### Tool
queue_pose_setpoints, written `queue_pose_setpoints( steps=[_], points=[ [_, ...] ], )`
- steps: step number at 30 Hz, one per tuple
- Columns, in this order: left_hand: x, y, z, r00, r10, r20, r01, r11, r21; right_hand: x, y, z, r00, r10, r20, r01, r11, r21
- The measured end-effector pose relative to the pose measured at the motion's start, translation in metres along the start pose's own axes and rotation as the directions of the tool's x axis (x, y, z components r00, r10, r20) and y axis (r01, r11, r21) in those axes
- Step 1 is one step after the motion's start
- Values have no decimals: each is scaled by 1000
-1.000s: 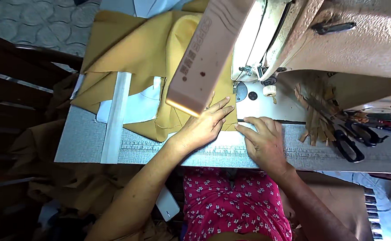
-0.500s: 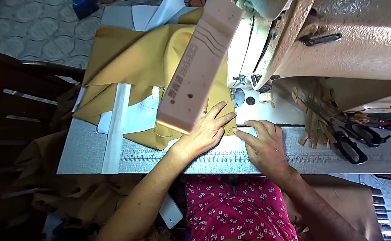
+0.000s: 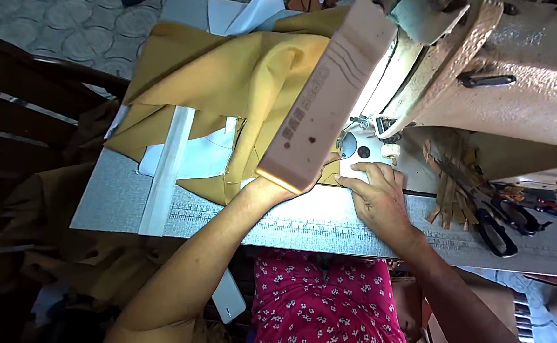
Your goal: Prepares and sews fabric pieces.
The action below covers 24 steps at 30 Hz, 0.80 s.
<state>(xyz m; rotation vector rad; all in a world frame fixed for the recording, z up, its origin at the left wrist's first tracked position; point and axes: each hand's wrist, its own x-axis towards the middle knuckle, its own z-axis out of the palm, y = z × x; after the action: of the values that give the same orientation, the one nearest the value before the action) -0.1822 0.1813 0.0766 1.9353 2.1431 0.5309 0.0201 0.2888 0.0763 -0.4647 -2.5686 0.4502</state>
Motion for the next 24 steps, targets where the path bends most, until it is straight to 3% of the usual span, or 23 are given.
queue_pose_setpoints(
  steps=[16, 21, 24],
  points=[
    [25, -57, 10, 1000, -18, 0, 18, 1000, -6, 20, 6, 1, 999, 49, 17, -48, 997, -57],
    [40, -72, 15, 999, -21, -32, 22, 1000, 14, -31, -3, -35, 1000, 23, 3, -23, 998, -54],
    [54, -50, -8, 997, -59, 46, 56, 997, 47, -56, 13, -79, 996, 85, -38, -87, 996, -33]
  ],
)
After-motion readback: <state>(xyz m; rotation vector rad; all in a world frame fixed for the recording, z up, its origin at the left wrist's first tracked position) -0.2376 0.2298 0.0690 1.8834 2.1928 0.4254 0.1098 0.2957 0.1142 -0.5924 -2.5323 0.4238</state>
